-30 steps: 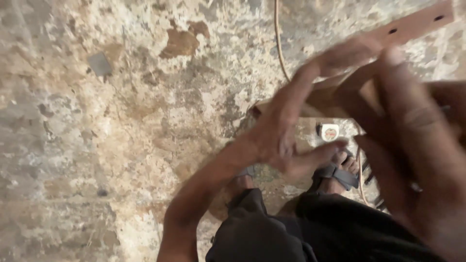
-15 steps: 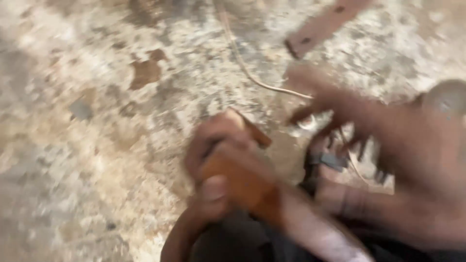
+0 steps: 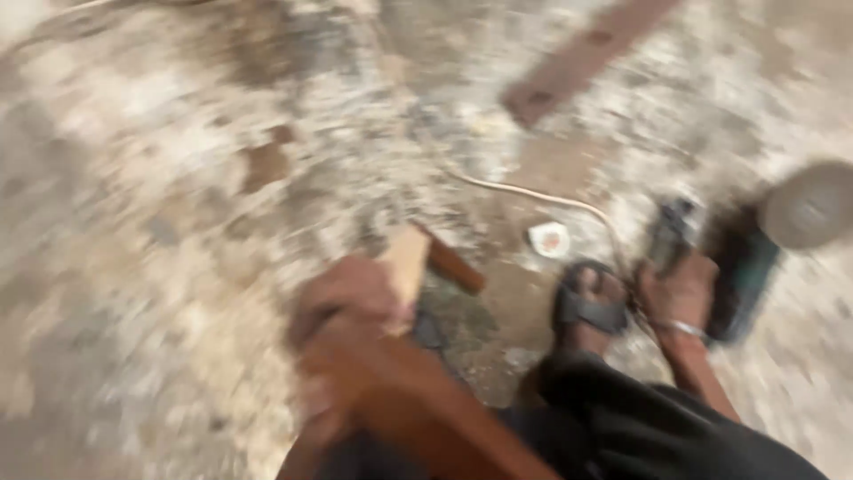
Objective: The person kneels on the floor fitting a light wooden rail into a dark wooden frame. They hold the rail against the frame, grind its end with an angle grinder, scrape the joint with a blade, refit the rail between the frame legs, and press the assembled frame together on the floor.
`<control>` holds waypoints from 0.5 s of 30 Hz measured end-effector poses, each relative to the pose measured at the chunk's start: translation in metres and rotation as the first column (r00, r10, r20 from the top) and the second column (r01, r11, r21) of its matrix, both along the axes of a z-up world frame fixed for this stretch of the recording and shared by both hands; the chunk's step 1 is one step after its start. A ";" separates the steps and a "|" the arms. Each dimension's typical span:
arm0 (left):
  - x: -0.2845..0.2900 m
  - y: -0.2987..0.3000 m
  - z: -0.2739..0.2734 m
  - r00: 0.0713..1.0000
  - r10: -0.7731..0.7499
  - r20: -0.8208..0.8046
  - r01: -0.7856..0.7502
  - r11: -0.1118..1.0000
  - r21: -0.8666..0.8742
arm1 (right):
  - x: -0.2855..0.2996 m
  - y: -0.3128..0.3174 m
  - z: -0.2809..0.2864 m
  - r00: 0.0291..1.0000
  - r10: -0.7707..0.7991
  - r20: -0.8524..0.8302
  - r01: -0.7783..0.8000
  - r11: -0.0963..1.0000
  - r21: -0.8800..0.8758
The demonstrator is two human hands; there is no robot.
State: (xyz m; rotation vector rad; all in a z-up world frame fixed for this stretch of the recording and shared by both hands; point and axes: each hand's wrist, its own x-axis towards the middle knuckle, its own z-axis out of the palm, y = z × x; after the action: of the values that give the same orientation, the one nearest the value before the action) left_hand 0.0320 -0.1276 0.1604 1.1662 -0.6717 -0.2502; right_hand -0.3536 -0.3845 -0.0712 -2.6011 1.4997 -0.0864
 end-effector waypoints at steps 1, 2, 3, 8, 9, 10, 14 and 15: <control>-0.006 -0.004 0.003 0.995 -0.025 -0.098 0.022 0.999 -0.032 | 0.006 -0.004 0.008 0.998 -0.059 -0.032 0.061 0.996 0.064; -0.010 -0.008 0.005 0.980 -0.054 -0.193 0.041 0.997 -0.070 | 0.011 -0.008 0.016 0.991 -0.112 -0.073 0.121 0.985 0.126; -0.010 -0.011 0.006 0.986 -0.001 -0.169 -0.011 0.998 -0.069 | 0.009 -0.016 0.016 0.997 -0.059 -0.049 0.065 0.989 0.129; -0.019 -0.018 -0.012 0.988 -0.054 -0.145 0.049 0.998 -0.038 | -0.024 -0.065 -0.007 0.889 -0.385 0.246 0.192 0.803 0.564; -0.016 -0.021 -0.007 0.988 -0.035 -0.147 0.027 0.998 -0.055 | -0.038 -0.078 -0.026 0.898 -0.361 0.250 0.175 0.817 0.550; -0.013 -0.024 -0.002 0.996 -0.013 -0.089 0.007 0.997 -0.071 | -0.052 -0.094 -0.044 0.819 -0.503 0.278 0.216 0.718 0.662; -0.004 -0.030 0.012 0.998 0.051 0.033 -0.046 0.991 -0.127 | -0.057 -0.124 -0.029 0.714 -0.466 0.522 0.042 0.774 0.632; -0.004 -0.029 0.012 0.998 0.060 0.028 -0.055 0.989 -0.134 | -0.048 -0.134 -0.003 0.721 -0.456 0.522 0.039 0.779 0.626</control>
State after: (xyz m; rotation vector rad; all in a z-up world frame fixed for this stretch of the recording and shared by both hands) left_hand 0.0276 -0.1568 0.1722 1.0615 -0.6720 -0.1359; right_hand -0.4019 -0.5187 -0.0738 -1.5965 1.3208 -0.4466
